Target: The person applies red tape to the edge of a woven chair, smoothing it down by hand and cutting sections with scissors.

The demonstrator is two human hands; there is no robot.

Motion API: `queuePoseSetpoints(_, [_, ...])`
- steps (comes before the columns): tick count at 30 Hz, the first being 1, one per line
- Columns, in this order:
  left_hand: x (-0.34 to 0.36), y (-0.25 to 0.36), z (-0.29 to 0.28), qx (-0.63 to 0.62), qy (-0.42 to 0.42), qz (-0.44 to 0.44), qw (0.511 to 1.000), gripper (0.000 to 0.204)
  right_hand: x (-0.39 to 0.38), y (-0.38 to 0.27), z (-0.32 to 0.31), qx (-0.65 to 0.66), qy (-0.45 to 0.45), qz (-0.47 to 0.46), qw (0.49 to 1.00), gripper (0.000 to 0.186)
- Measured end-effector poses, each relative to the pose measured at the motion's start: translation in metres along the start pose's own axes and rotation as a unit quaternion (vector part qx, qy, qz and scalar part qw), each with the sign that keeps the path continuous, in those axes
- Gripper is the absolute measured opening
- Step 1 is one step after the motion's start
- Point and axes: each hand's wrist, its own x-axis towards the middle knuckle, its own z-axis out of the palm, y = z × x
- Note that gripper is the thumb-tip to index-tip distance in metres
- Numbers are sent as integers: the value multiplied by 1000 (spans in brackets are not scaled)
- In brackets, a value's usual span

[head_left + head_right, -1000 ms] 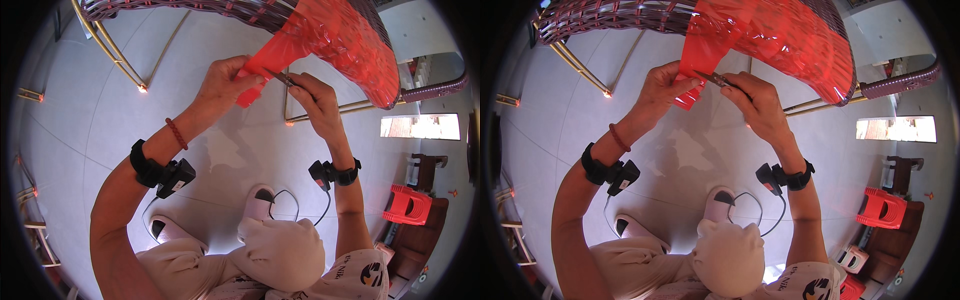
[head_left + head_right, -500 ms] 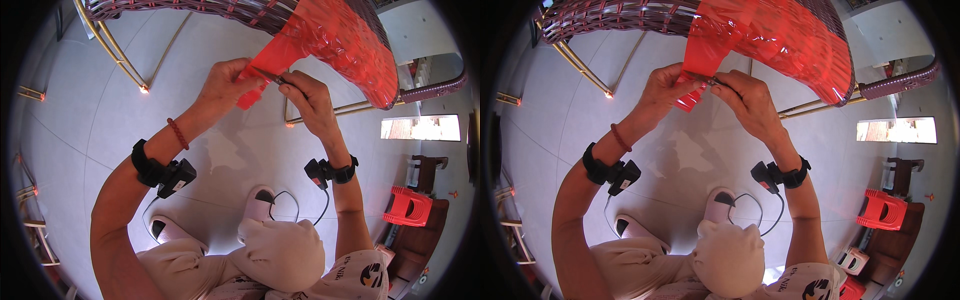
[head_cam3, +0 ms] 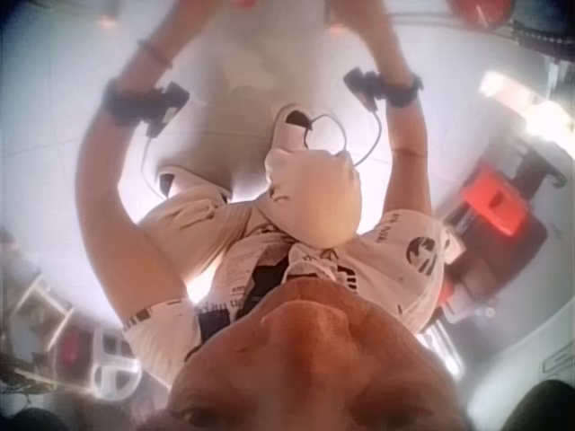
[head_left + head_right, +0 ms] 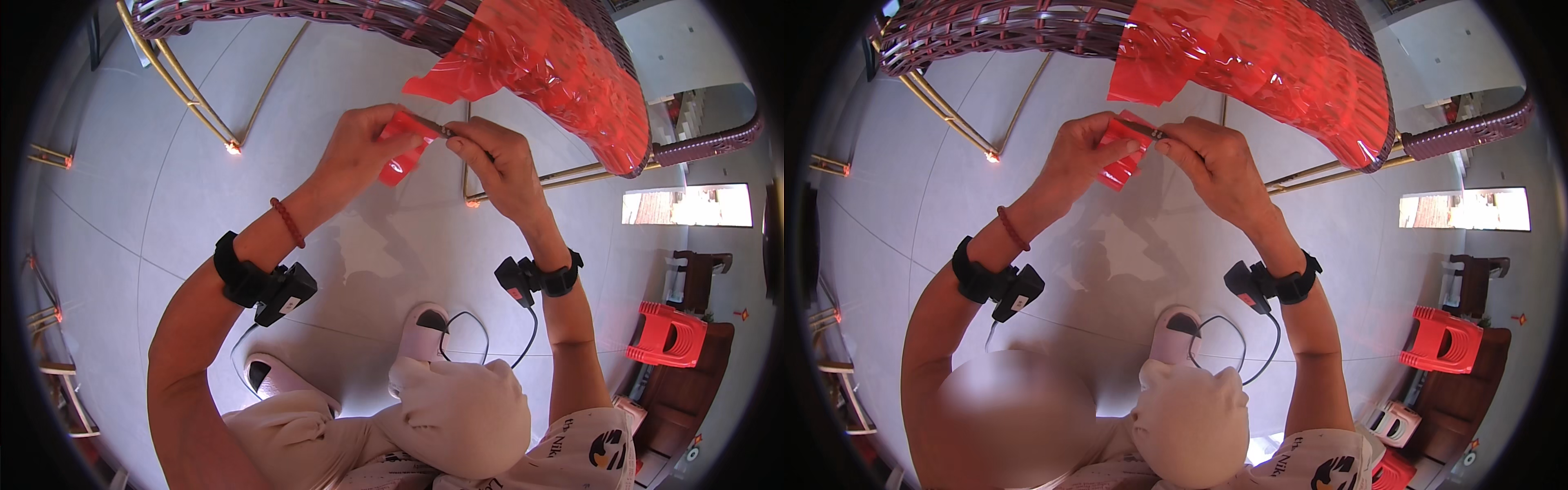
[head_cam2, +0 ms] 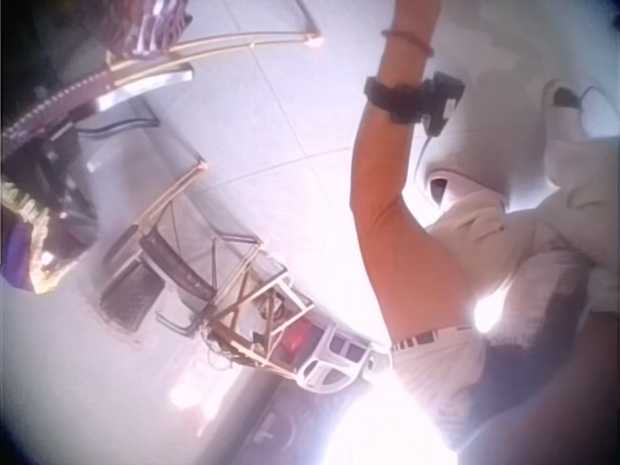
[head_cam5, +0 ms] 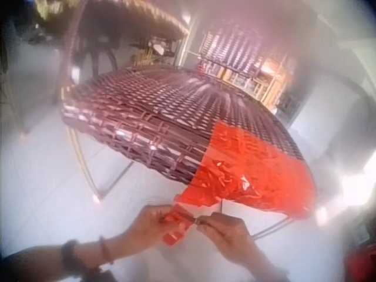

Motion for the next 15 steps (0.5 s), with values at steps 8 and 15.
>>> queuePoseSetpoints(8, [-5,-59,-60,31,108,-96,989,14,-101,54,71,19,-98,168,981,22])
queuePoseSetpoints(15, [-1,-51,-102,-11,269,-135,953,24,-158,89,98,-211,-162,59,962,42])
